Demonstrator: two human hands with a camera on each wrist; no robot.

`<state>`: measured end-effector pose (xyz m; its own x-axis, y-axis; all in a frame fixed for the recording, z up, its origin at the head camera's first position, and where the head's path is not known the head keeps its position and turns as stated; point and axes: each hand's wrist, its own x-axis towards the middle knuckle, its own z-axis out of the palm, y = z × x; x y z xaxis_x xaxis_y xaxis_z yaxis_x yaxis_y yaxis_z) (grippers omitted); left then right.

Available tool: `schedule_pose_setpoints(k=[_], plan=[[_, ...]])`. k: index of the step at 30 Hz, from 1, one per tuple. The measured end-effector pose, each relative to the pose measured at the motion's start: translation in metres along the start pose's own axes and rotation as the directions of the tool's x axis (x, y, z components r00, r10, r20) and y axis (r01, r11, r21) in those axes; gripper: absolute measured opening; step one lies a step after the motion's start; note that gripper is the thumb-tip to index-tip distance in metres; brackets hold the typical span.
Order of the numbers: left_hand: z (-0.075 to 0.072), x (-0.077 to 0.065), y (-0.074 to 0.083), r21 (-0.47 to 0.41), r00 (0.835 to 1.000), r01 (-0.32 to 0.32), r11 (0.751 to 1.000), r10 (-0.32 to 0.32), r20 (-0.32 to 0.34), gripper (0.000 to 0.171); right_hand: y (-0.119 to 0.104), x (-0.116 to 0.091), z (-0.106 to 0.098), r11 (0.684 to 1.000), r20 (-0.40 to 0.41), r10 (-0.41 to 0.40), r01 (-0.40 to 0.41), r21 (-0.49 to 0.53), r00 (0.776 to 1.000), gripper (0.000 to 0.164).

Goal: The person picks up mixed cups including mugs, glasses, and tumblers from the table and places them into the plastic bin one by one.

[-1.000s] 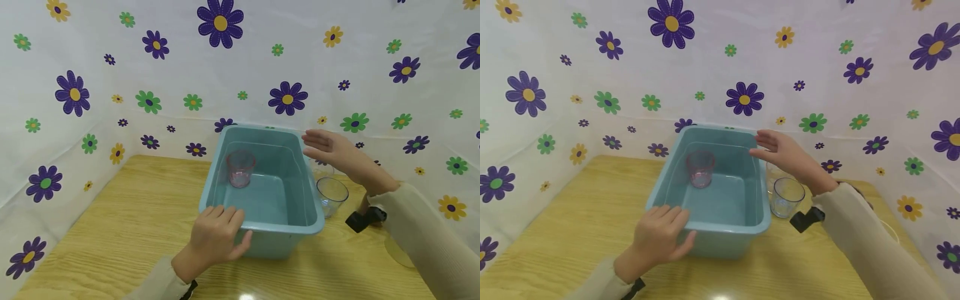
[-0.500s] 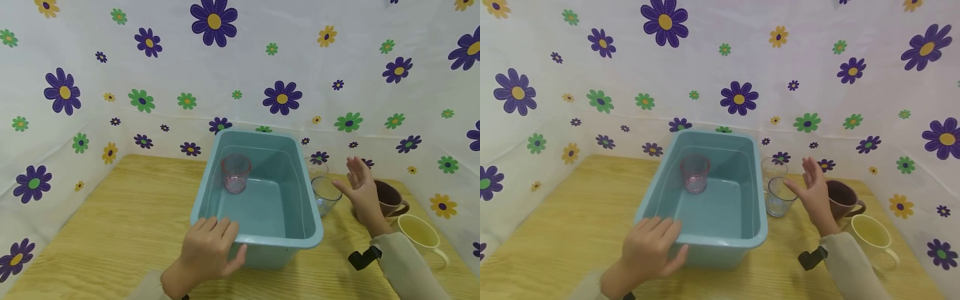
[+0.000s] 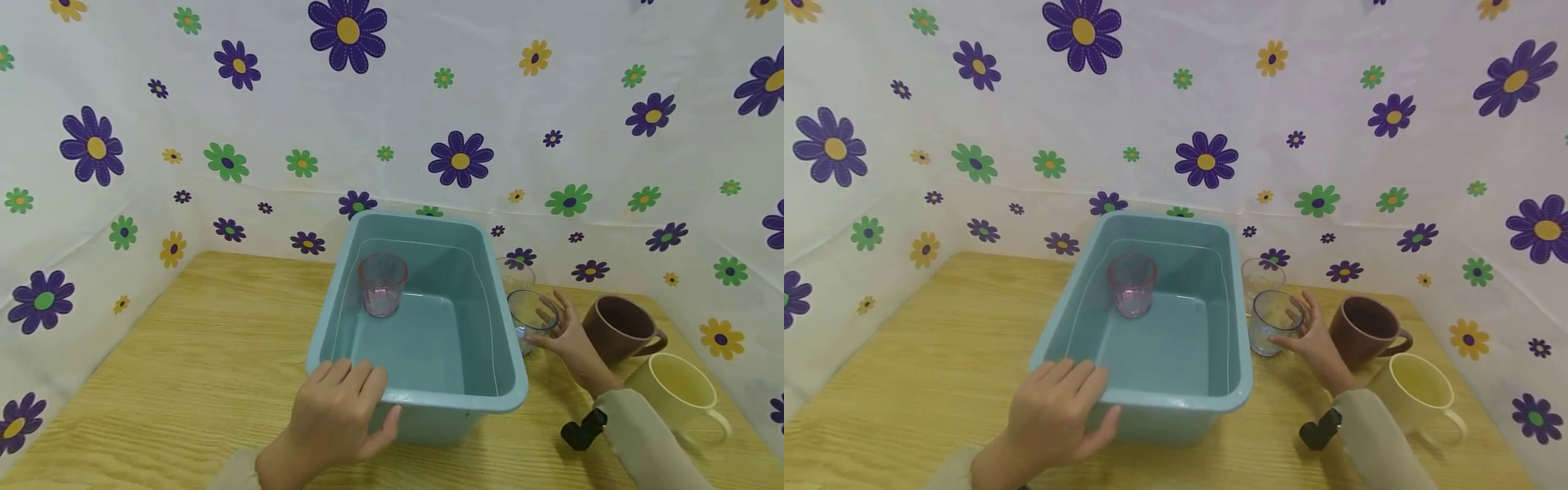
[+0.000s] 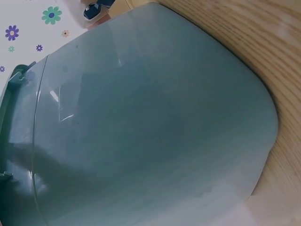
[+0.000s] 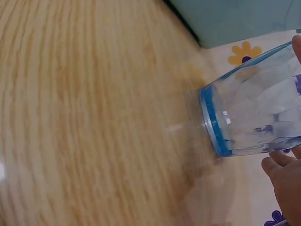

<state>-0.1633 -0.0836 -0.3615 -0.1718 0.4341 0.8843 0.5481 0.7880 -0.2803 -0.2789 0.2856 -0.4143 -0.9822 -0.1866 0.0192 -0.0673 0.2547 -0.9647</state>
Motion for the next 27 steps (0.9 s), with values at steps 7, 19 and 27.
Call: schedule_pose_setpoints(k=[7,19,27], plan=[[-0.0025,0.0,0.0005,0.009,1.0,0.006,1.0,-0.006,0.026,0.041,0.0042,0.0016,0.0057,0.999,-0.001,-0.018,0.018,-0.026,1.0,0.096],[-0.0015,0.0032,0.0001,0.029,1.0,-0.011,1.0,0.011,-0.02,0.04,0.0048,0.0021,0.0052,0.997,-0.05,-0.014,0.01,-0.08,0.999,0.089],[0.0002,0.0029,0.0009,0.022,0.999,-0.014,1.0,0.015,-0.039,0.04,0.0069,-0.0026,0.0025,0.992,-0.079,0.001,-0.011,-0.123,0.997,0.088]])
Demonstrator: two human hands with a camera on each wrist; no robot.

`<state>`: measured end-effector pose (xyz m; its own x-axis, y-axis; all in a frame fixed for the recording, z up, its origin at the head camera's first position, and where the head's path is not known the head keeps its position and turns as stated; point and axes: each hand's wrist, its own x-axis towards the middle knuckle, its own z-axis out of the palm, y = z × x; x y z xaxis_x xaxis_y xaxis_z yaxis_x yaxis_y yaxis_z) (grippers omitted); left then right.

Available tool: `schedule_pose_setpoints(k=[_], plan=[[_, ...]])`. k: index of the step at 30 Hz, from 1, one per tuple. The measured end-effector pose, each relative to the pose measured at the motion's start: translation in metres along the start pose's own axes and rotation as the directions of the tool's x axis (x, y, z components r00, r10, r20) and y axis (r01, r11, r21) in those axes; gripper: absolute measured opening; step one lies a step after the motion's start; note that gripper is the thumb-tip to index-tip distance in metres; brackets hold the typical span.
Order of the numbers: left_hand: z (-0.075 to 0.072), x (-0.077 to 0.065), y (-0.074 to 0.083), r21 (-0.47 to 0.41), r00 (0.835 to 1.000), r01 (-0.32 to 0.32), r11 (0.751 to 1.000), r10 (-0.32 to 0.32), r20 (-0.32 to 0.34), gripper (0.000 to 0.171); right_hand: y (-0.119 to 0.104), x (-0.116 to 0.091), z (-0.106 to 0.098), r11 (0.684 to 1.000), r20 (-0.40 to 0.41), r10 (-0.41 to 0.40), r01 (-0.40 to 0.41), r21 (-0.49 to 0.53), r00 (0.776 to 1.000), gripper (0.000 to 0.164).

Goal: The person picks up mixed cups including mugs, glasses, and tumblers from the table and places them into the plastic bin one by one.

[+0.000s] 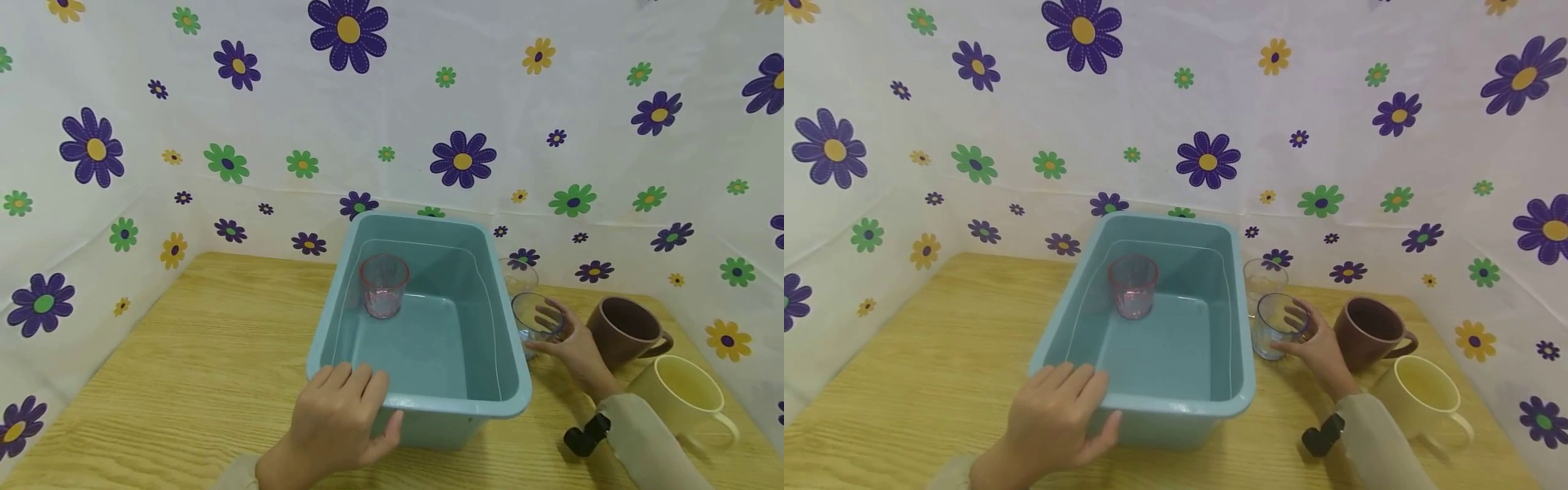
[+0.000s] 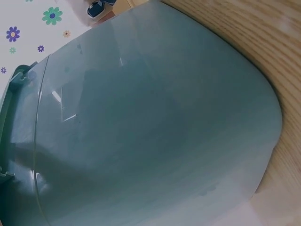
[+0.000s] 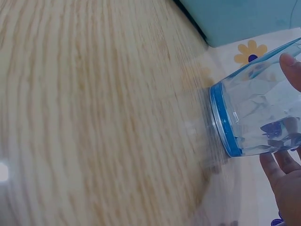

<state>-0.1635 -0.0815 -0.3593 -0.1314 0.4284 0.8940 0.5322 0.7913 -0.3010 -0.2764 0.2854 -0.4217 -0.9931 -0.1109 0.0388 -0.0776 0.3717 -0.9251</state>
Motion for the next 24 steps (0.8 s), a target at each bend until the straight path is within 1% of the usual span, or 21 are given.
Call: schedule_pose_setpoints(k=[5,9,12,15,19,24], plan=[[-0.0023,-0.0026,0.0014,-0.013,1.0,0.009,1.0,-0.009,0.019,0.04,0.0014,-0.003,-0.0009,1.0,0.029,0.003,-0.003,-0.017,1.0,0.09],[-0.0028,-0.0034,0.0012,-0.014,1.0,0.013,1.0,-0.013,0.026,0.04,0.0012,-0.0003,-0.0027,0.999,0.08,0.014,-0.012,-0.031,0.997,0.094],[-0.002,-0.003,0.0009,-0.011,1.0,0.016,1.0,-0.016,0.022,0.04,0.001,0.0027,-0.0029,0.999,0.096,0.025,-0.021,-0.038,0.995,0.097],[-0.0012,-0.0024,0.0007,-0.012,0.999,0.02,1.0,-0.019,0.03,0.041,0.0009,0.0048,-0.0025,0.999,0.087,0.03,-0.026,-0.046,0.996,0.099],[-0.0003,-0.0017,0.0002,-0.008,0.999,0.021,1.0,-0.021,0.044,0.041,0.0008,0.0064,-0.002,0.997,0.06,0.026,-0.022,-0.071,0.998,0.096],[-0.0009,-0.0014,0.0005,-0.001,0.999,0.016,1.0,-0.016,0.048,0.04,0.0017,0.0025,-0.0012,0.995,0.031,0.026,-0.023,-0.101,0.999,0.093]])
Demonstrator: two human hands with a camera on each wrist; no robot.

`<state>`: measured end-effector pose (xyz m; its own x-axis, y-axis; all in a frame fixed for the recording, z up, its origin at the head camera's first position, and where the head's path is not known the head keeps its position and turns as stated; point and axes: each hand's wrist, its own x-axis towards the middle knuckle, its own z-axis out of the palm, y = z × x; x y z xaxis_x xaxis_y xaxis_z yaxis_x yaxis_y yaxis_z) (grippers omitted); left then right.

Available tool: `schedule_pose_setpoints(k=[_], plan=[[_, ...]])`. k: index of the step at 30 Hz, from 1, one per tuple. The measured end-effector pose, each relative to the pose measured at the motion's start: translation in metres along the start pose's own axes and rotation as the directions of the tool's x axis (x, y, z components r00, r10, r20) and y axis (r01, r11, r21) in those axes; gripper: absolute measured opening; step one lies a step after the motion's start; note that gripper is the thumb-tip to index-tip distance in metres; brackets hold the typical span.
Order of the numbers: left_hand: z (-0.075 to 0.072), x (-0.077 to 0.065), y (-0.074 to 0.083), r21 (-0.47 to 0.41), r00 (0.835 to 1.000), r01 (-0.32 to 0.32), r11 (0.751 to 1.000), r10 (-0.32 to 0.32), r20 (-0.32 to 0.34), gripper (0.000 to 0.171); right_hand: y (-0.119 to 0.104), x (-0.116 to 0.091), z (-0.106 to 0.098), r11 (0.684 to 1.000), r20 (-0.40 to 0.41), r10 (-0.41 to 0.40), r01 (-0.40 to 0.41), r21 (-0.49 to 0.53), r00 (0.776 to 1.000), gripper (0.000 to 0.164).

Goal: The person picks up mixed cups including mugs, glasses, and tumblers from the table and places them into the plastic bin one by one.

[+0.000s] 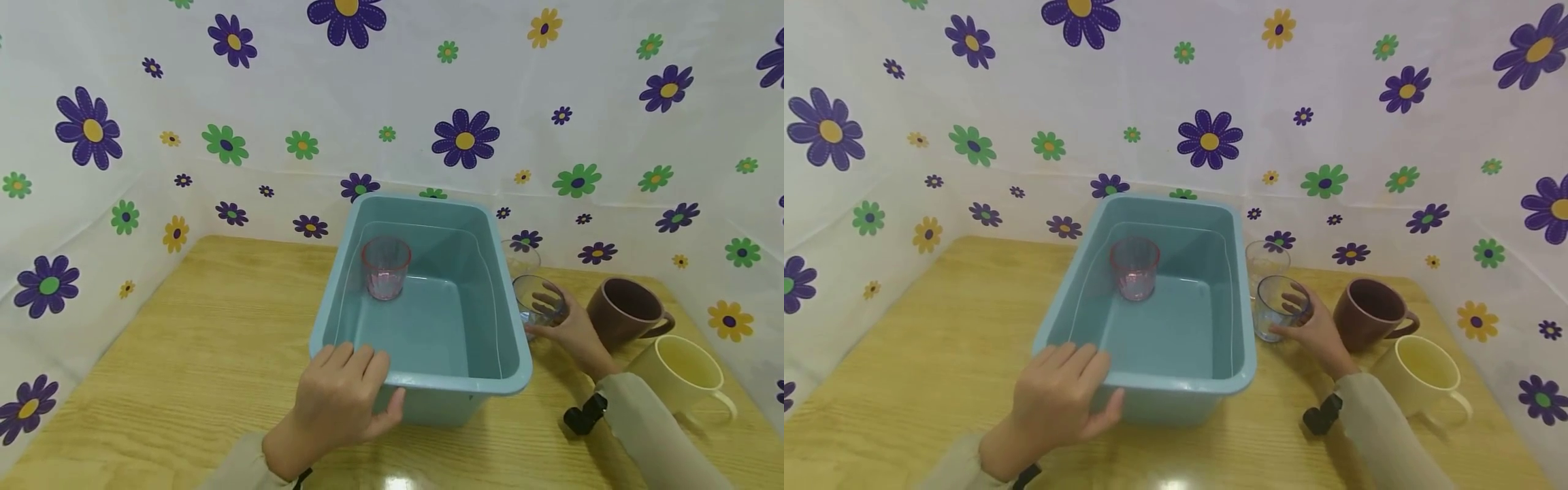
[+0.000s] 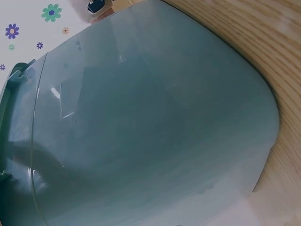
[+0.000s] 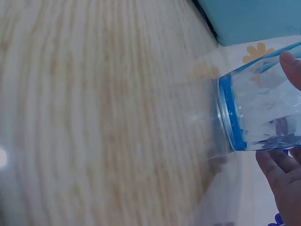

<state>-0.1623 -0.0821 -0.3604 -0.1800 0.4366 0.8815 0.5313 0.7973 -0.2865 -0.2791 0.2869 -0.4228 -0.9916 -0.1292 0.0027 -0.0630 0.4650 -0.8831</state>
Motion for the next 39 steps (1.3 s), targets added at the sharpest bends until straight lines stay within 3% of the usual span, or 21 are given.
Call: schedule_pose_setpoints(k=[4,9,22,32,39], plan=[[0.0,0.001,0.0,0.003,1.0,-0.003,1.0,0.003,-0.006,0.039,0.001,-0.003,-0.001,1.0,-0.035,-0.003,0.003,-0.011,0.999,0.093],[0.0,0.0,0.001,0.008,1.0,0.0,1.0,0.0,-0.008,0.04,-0.003,-0.007,-0.005,0.997,-0.062,-0.066,0.064,-0.036,0.996,0.088],[0.0,-0.001,0.002,0.013,1.0,-0.001,1.0,0.001,-0.015,0.04,-0.041,-0.016,-0.025,0.989,-0.079,-0.107,0.097,-0.114,0.991,0.083],[0.001,0.0,0.001,0.018,0.999,-0.008,1.0,0.008,-0.032,0.04,-0.1,-0.006,-0.041,0.989,-0.126,-0.133,0.125,-0.073,0.983,0.08],[0.003,0.001,-0.001,0.021,0.999,-0.012,1.0,0.013,-0.046,0.039,-0.153,0.009,-0.04,0.987,-0.166,-0.118,0.097,-0.132,0.979,0.082]])
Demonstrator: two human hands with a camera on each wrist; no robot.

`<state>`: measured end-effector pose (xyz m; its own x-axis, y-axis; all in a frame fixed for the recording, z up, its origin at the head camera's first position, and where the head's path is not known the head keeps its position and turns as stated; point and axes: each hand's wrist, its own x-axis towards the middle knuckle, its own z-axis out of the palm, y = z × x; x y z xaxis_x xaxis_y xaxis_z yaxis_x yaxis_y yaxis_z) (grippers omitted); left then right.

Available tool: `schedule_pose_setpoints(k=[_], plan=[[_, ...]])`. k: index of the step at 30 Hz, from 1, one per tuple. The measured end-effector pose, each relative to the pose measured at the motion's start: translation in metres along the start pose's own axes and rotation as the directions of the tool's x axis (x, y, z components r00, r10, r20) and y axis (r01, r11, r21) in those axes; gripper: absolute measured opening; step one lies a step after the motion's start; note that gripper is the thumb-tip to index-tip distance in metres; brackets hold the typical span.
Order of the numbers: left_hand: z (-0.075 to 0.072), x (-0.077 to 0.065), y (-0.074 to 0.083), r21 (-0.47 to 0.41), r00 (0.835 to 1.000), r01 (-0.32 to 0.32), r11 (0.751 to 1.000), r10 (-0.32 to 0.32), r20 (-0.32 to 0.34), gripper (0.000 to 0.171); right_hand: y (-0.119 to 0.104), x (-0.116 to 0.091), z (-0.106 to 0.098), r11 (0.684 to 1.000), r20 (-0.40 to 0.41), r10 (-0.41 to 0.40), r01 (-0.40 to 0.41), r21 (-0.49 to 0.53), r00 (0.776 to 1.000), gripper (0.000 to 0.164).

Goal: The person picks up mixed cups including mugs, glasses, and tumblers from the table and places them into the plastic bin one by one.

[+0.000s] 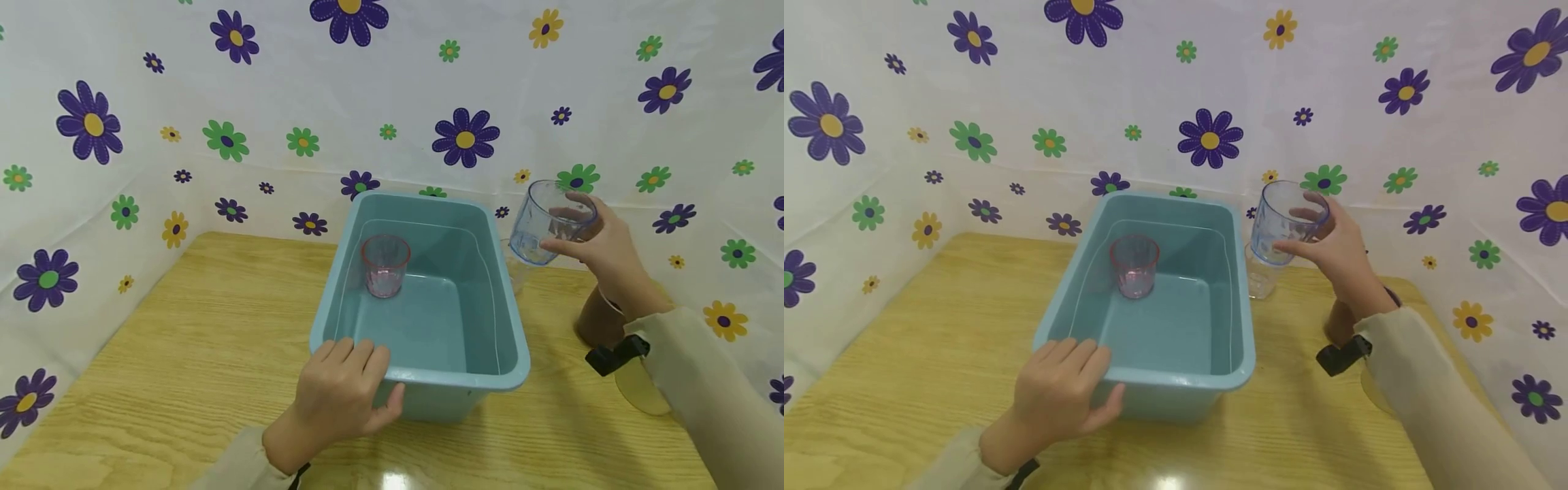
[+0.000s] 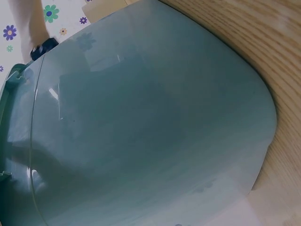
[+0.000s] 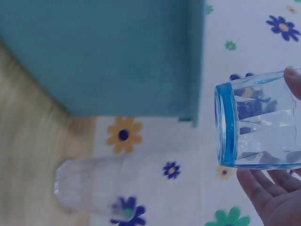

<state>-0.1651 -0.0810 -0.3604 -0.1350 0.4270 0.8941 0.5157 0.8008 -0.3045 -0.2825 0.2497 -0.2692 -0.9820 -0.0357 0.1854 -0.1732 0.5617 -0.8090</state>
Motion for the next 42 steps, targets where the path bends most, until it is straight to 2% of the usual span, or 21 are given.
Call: schedule_pose_setpoints(k=[3,9,15,21,26,33,42], plan=[[0.0,0.0,-0.001,0.004,1.0,0.0,1.0,0.0,0.007,0.039,-0.02,0.009,0.002,1.0,0.002,-0.008,0.008,-0.008,1.0,0.082],[-0.002,0.0,-0.001,0.005,1.0,0.004,1.0,-0.004,0.021,0.04,-0.059,0.022,0.015,0.998,0.028,-0.042,0.041,0.047,0.999,0.087],[-0.002,0.0,-0.002,0.014,1.0,0.0,1.0,0.0,0.014,0.039,-0.088,0.03,0.039,0.99,0.061,-0.088,0.081,0.119,0.994,0.086],[-0.002,-0.001,-0.003,0.023,1.0,-0.006,1.0,0.006,0.018,0.038,-0.106,0.036,0.07,0.979,0.112,-0.111,0.089,0.185,0.988,0.083],[-0.002,-0.001,-0.003,0.032,1.0,-0.01,0.999,0.009,0.018,0.038,-0.113,0.04,0.095,0.964,0.134,-0.129,0.092,0.25,0.983,0.08],[-0.002,-0.002,-0.002,0.031,1.0,-0.01,0.999,0.01,0.026,0.037,-0.111,0.036,0.126,0.976,0.155,-0.094,0.061,0.207,0.983,0.083],[-0.004,-0.002,-0.003,0.034,0.999,-0.011,0.999,0.009,0.054,0.038,-0.098,0.027,0.151,0.971,0.196,0.016,-0.063,0.233,0.98,0.087]])
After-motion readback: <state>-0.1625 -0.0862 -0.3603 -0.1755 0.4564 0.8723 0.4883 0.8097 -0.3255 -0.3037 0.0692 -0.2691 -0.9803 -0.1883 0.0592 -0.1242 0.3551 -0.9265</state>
